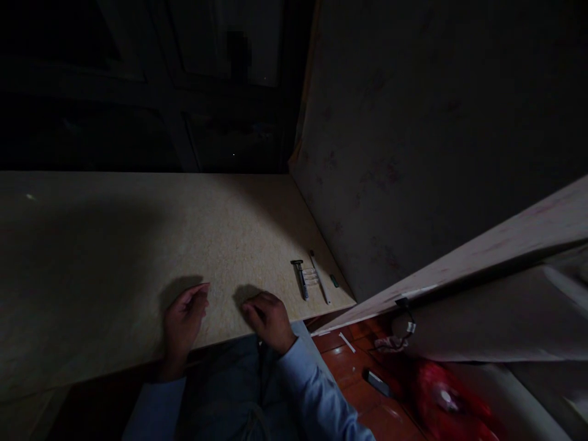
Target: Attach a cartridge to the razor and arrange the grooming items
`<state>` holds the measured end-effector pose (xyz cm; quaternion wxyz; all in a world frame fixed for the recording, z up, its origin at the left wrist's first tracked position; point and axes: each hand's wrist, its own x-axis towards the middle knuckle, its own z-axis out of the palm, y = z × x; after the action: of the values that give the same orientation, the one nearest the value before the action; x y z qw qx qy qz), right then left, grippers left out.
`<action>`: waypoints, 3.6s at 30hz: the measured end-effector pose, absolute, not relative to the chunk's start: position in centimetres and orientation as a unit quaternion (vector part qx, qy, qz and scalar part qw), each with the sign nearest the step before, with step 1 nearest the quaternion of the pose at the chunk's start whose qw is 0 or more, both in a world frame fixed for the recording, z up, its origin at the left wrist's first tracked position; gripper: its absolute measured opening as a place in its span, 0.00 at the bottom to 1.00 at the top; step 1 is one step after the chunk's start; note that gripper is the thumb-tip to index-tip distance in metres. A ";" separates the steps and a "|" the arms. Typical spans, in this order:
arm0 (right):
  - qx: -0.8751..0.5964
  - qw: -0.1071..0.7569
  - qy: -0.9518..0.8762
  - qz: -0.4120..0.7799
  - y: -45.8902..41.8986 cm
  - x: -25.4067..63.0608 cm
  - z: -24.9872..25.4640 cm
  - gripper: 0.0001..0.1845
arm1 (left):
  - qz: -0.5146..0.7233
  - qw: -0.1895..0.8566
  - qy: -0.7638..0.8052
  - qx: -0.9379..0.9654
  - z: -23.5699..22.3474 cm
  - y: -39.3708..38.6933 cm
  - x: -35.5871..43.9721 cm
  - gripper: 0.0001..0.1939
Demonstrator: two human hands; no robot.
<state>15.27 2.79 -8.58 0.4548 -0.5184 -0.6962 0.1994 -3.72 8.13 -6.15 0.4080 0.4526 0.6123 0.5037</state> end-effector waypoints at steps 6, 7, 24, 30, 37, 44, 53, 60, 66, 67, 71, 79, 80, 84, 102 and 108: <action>-0.488 0.542 -0.620 0.288 1.5 17.1 -7.1 0.15 | 0.500 0.404 0.616 0.455 -6.4 8.1 -3.8 0.22; -0.486 0.552 -0.613 0.289 1.0 17.8 -6.6 0.14 | 0.502 0.403 0.617 0.453 -6.4 8.1 -3.8 0.22; -0.729 -0.004 -0.677 0.097 -0.3 34.7 -1.7 0.31 | 0.514 0.403 0.607 0.453 -6.9 8.1 -3.9 0.19; -0.765 -0.093 -0.633 0.080 1.1 33.5 -1.0 0.21 | 0.509 0.403 0.613 0.450 -7.1 8.0 -4.0 0.19; -0.784 -0.114 -0.605 0.084 1.8 33.2 -1.8 0.18 | 0.505 0.404 0.614 0.452 -7.3 8.1 -4.1 0.19; -0.768 -0.098 -0.625 0.100 1.9 33.2 -1.6 0.20 | 0.507 0.403 0.609 0.458 -7.0 7.9 -3.8 0.18; -0.774 -0.104 -0.620 0.076 1.6 33.1 -2.1 0.22 | 0.517 0.411 0.599 0.453 -6.8 7.9 -3.8 0.18; -0.791 -0.048 -0.604 0.084 1.5 33.4 -1.9 0.23 | 0.516 0.414 0.606 0.442 -6.5 8.0 -3.7 0.19; -0.733 0.103 -0.659 0.132 2.7 33.2 -0.8 0.19 | 0.513 0.414 0.608 0.442 -6.4 8.0 -3.7 0.18; -0.728 0.108 -0.663 0.139 3.0 33.0 -0.6 0.19 | 0.513 0.411 0.609 0.443 -6.4 8.0 -3.7 0.18; -0.717 0.073 -0.674 0.163 4.6 32.6 -0.5 0.16 | 0.510 0.404 0.611 0.450 -6.6 8.0 -3.8 0.18; -0.694 0.021 -0.695 0.186 6.6 32.4 -1.2 0.16 | 0.511 0.401 0.617 0.444 -6.3 7.9 -3.6 0.19; -0.692 0.018 -0.696 0.190 6.7 32.3 -1.1 0.16 | 0.510 0.398 0.618 0.447 -6.3 7.9 -3.6 0.19; -0.691 0.012 -0.696 0.195 6.8 32.0 -1.0 0.16 | 0.508 0.394 0.616 0.455 -6.1 7.9 -3.5 0.18; -0.686 0.025 -0.708 0.167 4.9 31.8 -1.3 0.19 | 0.510 0.394 0.612 0.458 -6.9 7.9 -3.8 0.18; -0.676 0.035 -0.714 0.179 4.4 31.8 -1.9 0.20 | 0.507 0.405 0.615 0.448 -6.6 7.9 -3.8 0.19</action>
<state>31.84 4.44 -1.89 0.0346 -0.6762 -0.7137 0.1795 -3.79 7.88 -6.63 0.4047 0.4485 0.6145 0.5074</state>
